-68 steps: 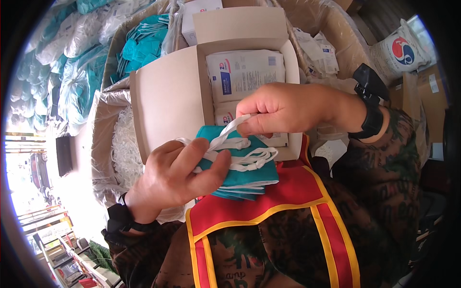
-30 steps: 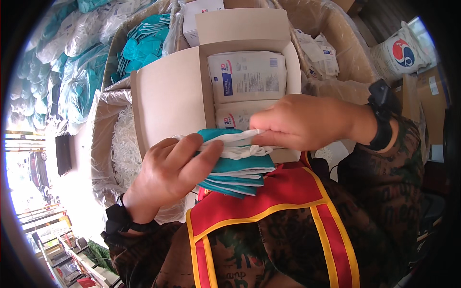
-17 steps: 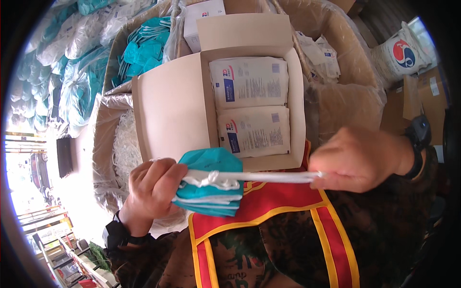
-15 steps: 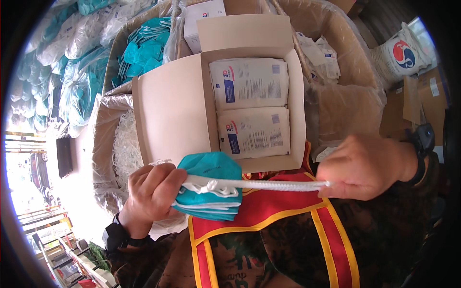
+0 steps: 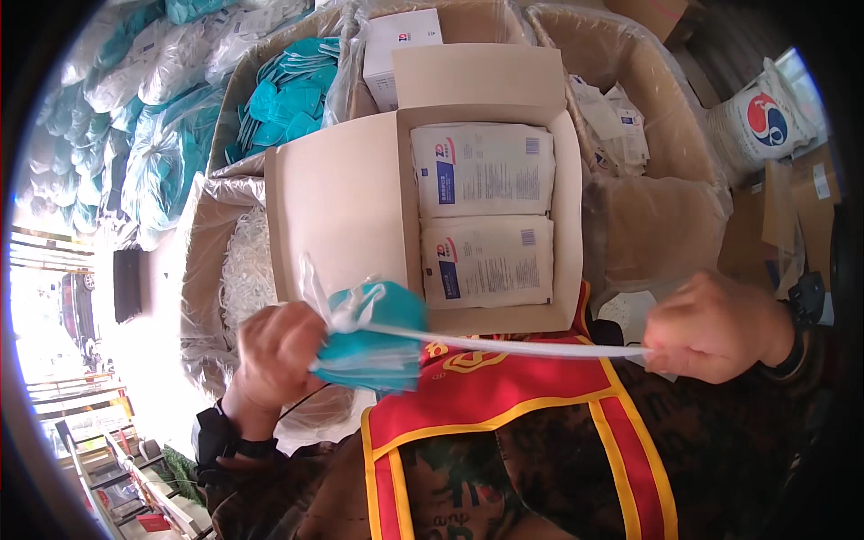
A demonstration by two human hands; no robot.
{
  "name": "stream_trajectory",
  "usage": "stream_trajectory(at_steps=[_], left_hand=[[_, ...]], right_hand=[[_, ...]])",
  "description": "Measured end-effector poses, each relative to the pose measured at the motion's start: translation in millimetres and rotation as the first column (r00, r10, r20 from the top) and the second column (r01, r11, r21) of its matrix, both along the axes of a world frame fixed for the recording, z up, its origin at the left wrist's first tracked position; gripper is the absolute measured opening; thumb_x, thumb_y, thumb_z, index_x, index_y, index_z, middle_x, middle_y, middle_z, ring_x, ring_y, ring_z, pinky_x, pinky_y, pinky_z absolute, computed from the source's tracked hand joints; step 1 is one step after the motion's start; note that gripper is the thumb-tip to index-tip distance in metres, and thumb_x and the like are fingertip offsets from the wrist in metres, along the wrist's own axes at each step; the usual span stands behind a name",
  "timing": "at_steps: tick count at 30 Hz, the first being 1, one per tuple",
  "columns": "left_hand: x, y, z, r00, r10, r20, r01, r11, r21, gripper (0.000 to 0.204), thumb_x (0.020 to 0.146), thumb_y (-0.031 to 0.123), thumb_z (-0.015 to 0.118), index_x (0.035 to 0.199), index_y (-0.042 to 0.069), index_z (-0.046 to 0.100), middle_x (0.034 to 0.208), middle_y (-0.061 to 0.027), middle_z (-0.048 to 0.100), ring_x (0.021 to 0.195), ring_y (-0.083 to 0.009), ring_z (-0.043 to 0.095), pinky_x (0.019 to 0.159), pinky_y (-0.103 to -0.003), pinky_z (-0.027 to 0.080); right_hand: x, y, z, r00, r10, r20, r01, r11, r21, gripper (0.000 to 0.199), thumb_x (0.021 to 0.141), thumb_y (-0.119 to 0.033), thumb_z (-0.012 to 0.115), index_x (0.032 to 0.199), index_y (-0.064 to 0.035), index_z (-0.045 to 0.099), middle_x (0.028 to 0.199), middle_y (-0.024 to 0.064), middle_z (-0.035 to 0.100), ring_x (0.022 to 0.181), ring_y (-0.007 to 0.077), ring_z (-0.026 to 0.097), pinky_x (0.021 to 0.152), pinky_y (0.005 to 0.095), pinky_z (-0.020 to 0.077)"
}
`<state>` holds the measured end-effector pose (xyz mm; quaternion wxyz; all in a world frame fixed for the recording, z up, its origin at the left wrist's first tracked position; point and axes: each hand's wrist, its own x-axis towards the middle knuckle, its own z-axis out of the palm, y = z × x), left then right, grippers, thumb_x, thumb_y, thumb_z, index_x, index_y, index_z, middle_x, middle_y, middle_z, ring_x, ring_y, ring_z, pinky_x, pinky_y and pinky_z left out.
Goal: The recorder is sorting and packaging individual face masks into boxes.
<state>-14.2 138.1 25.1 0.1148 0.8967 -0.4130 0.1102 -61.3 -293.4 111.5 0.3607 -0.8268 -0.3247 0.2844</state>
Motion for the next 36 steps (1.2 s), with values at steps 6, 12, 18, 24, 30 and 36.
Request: stream_trajectory(at_steps=[6,12,18,24,30,36], left_hand=[[-11.4,54.8,-21.8,0.943,0.302,0.137,-0.298,0.953,-0.048,0.033,0.071,0.018,0.067,0.1,0.004,0.061,0.081,-0.0122,0.058,0.063,-0.0306,0.06,0.054,-0.04,0.048],[-3.0,-17.3,-3.5,0.995,-0.081,0.059,0.086,0.993,-0.082,0.049,0.07,0.016,0.068,0.117,0.006,0.062,0.09,-0.0107,0.059,0.066,-0.0249,0.063,0.057,-0.036,0.053],[-10.6,-40.3,1.4,0.967,-0.222,0.122,0.233,0.969,-0.086,0.049,0.074,0.025,0.073,0.12,0.015,0.062,0.088,-0.0093,0.055,0.059,-0.0187,0.062,0.052,-0.031,0.053],[-17.9,-50.4,8.3,0.954,-0.244,0.175,0.252,0.967,-0.026,0.051,0.072,0.023,0.074,0.122,0.021,0.061,0.091,-0.0085,0.055,0.057,-0.0147,0.061,0.051,-0.028,0.052],[-17.4,-55.6,6.2,0.975,-0.211,0.074,0.216,0.974,-0.065,0.053,0.072,0.018,0.074,0.122,0.016,0.059,0.088,-0.007,0.055,0.055,-0.0161,0.06,0.05,-0.029,0.052],[-7.7,-62.6,-1.6,0.953,-0.298,0.056,0.303,0.943,-0.134,0.053,0.072,0.016,0.074,0.121,0.016,0.055,0.087,-0.0063,0.055,0.054,-0.0167,0.059,0.05,-0.029,0.052]], right_hand=[[5.2,-58.2,-6.4,0.851,-0.514,-0.108,0.525,0.841,0.129,0.027,0.096,-0.027,0.058,0.08,-0.0057,0.056,0.062,-0.001,0.05,0.051,0.0072,0.046,0.045,0.024,0.0341],[33.3,-0.8,-44.2,0.734,-0.377,-0.565,0.596,0.756,0.27,0.034,0.097,-0.037,0.057,0.079,-0.0079,0.055,0.064,-0.0039,0.048,0.05,0.0009,0.038,0.042,0.0177,0.0275],[66.2,50.3,-67.5,0.799,-0.148,-0.583,0.47,0.759,0.451,0.032,0.098,-0.035,0.057,0.081,-0.0078,0.058,0.069,-0.0027,0.053,0.054,0.0018,0.041,0.046,0.0173,0.0314],[76.0,84.9,-71.5,0.938,-0.095,-0.332,0.252,0.846,0.47,0.026,0.097,-0.029,0.061,0.094,-0.0032,0.063,0.079,-0.0027,0.059,0.067,0.0034,0.048,0.059,0.0204,0.0392],[65.7,86.2,-53.3,0.985,-0.017,-0.171,0.083,0.919,0.386,0.019,0.093,-0.018,0.065,0.101,-0.0009,0.062,0.078,-0.0009,0.063,0.07,0.0073,0.055,0.063,0.0265,0.0445],[64.5,92.2,-61.0,0.999,-0.033,-0.028,0.041,0.933,0.357,0.015,0.091,-0.015,0.067,0.097,-0.0005,0.064,0.071,0.0005,0.063,0.068,0.0063,0.055,0.062,0.0258,0.0444]])
